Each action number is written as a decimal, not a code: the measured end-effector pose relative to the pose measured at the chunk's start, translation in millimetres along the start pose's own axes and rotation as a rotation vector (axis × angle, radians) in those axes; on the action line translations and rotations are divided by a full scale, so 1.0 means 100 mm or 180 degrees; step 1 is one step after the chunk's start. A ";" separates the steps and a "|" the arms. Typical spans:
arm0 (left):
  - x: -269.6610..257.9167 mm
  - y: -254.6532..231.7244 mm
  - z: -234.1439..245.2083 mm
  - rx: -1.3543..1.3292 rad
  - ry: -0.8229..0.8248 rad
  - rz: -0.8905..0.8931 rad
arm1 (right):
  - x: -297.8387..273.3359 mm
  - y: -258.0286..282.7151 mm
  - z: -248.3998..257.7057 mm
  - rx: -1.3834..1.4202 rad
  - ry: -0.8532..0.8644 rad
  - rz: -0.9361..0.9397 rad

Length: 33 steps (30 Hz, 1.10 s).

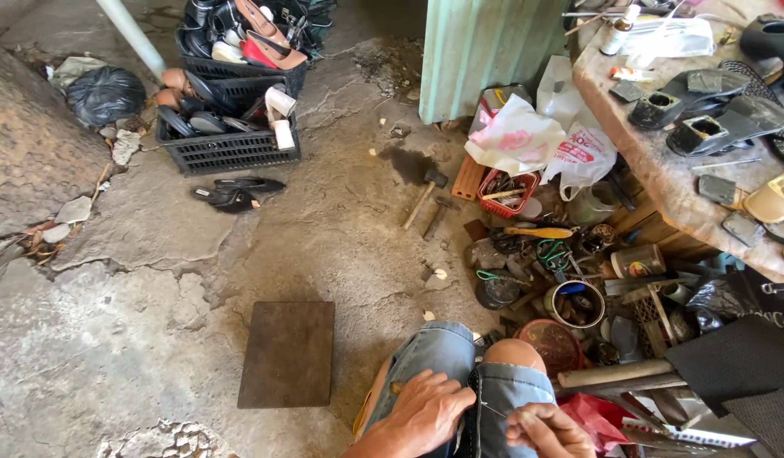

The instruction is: Hand-stitching a shoe sole using a needle and thread

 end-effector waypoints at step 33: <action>0.24 -0.07 -0.04 -0.0222 0.1191 0.0260 | 0.14 -0.07 -0.28 -0.4820 0.1020 0.0836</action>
Point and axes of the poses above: each hand's wrist, its own x-axis towards the middle knuckle, its own z-axis out of the back of the hand, y = z × x, the point moved 5 cm from there along x, towards the middle knuckle, and after that the axes turned 15 degrees about x, right-handed, at the moved point
